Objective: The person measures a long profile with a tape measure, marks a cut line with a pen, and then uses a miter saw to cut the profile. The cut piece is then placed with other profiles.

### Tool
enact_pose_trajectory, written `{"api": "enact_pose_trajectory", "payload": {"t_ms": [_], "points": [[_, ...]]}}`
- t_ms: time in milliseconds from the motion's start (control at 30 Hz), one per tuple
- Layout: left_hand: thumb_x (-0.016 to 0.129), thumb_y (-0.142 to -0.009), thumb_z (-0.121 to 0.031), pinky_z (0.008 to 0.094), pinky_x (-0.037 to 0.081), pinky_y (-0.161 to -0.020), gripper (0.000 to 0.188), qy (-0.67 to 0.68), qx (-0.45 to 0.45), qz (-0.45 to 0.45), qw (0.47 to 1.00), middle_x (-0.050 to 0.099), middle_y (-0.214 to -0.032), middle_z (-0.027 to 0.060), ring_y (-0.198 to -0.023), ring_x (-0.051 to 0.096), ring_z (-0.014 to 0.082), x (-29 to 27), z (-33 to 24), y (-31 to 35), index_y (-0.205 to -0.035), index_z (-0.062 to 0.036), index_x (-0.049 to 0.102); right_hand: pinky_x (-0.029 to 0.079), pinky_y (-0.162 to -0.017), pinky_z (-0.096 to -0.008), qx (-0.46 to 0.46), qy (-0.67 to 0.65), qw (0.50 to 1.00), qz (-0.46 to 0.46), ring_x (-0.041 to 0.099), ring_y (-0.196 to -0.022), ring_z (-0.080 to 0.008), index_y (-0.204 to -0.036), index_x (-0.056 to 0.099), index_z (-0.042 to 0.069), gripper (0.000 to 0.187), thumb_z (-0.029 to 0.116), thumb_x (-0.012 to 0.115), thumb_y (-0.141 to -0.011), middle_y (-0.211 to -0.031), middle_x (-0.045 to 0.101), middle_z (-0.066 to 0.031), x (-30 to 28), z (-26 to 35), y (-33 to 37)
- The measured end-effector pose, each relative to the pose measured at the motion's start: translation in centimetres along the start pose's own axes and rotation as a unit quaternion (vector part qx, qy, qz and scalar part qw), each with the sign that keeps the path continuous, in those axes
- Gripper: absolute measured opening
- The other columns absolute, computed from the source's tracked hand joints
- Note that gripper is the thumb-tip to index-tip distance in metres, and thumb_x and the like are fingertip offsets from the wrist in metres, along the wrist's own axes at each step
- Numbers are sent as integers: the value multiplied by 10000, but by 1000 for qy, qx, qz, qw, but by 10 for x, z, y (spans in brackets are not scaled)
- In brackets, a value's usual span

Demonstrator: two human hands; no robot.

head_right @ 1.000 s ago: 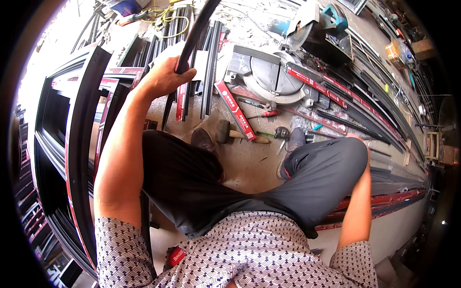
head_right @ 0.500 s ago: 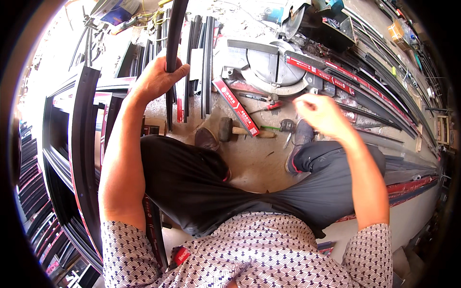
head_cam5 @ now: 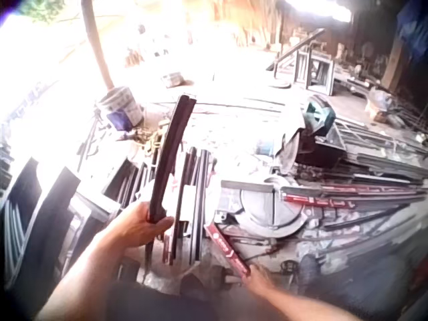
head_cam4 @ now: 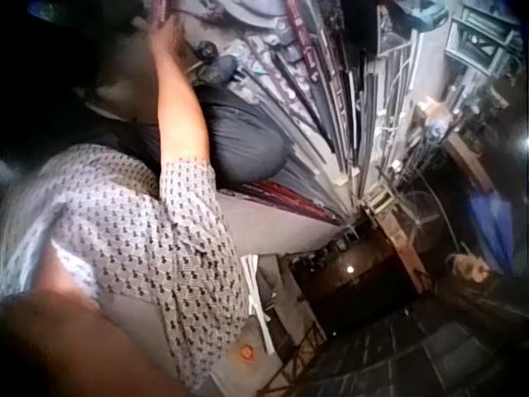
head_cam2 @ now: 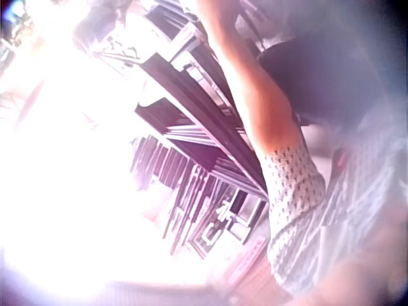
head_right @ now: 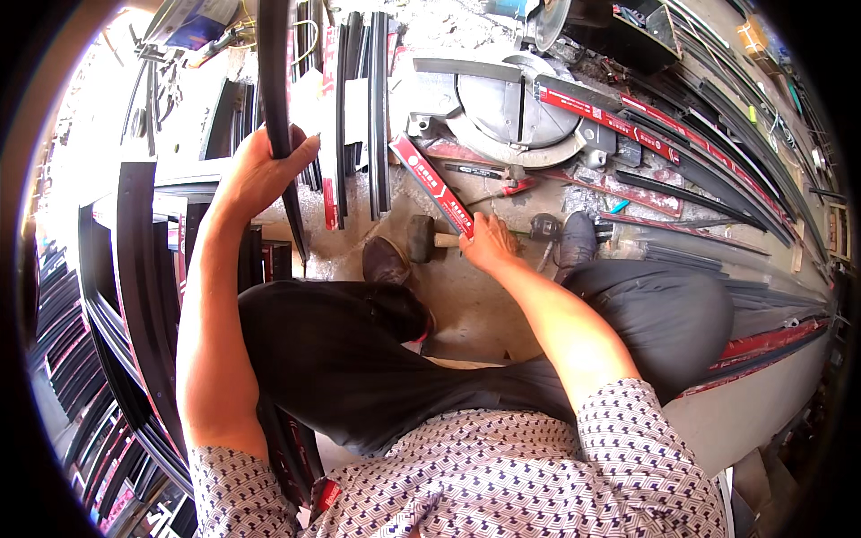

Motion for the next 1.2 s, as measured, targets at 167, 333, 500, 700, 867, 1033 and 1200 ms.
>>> {"api": "enact_pose_trajectory", "payload": {"t_ms": [167, 333, 500, 700, 867, 1033, 1200], "points": [[733, -996, -374, 363, 494, -675, 389, 22, -38, -34, 998, 598, -690, 54, -687, 558, 130, -4, 14, 9, -914, 5, 704, 473, -1094, -540, 36, 22, 998, 44, 547, -1326, -429, -1386, 461, 30, 649, 405, 740, -936, -1356, 585, -250, 22, 3, -11], [720, -1036, -359, 318, 449, -654, 393, 63, -34, -33, 997, 568, -704, 4, -708, 507, 98, -4, 23, 8, -903, 10, 688, 499, -1061, -530, 11, 34, 999, 15, 581, -1265, -419, -1345, 459, 24, 619, 303, 800, -909, -1294, 593, -245, 35, 3, -27], [718, -1045, -401, 322, 482, -744, 384, 44, -68, 0, 997, 614, -815, 10, -789, 566, 125, -4, 22, 4, -996, -21, 697, 508, -1047, -521, 4, 19, 999, 31, 595, -1238, -431, -1332, 451, 11, 603, 249, 801, -902, -1268, 605, -268, 38, 3, -37], [724, -1036, -379, 317, 468, -684, 387, 47, -51, -15, 997, 597, -744, 4, -738, 539, 105, -1, 21, 1, -945, -5, 693, 561, -950, -536, 39, -20, 997, 61, 702, -1085, -459, -1297, 429, -40, 566, 202, 742, -892, -1134, 704, -286, 33, 2, -42], [747, -1009, -401, 343, 494, -676, 411, 27, -46, -27, 998, 609, -716, 34, -713, 561, 118, -2, 24, 1, -925, -2, 695, 582, -910, -536, 57, -36, 997, 44, 747, -1012, -453, -1279, 444, -45, 595, 263, 750, -873, -1073, 751, -292, 20, 9, -29], [737, -1004, -428, 383, 528, -700, 449, 21, -23, -38, 999, 655, -727, 101, -710, 619, 176, -6, 24, 2, -960, 17, 694, 576, -913, -518, 54, -117, 991, 23, 744, -1025, -448, -1178, 575, -47, 592, 378, 796, -830, -1072, 754, -291, -2, 25, -5], [695, -1045, -440, 313, 440, -641, 465, 54, 11, -57, 997, 556, -705, -17, -708, 516, 89, -9, 15, 7, -870, -9, 664, 568, -929, -488, 21, -200, 979, 12, 736, -1055, -439, -1113, 637, -47, 618, 458, 804, -799, -1080, 752, -286, -32, 51, 12]]}}
Point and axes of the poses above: each hand's wrist, its own y-axis away from the middle knuckle, its own x-axis out of the palm, z = x × y, the point moved 6 cm from there along -y, towards the middle knuckle
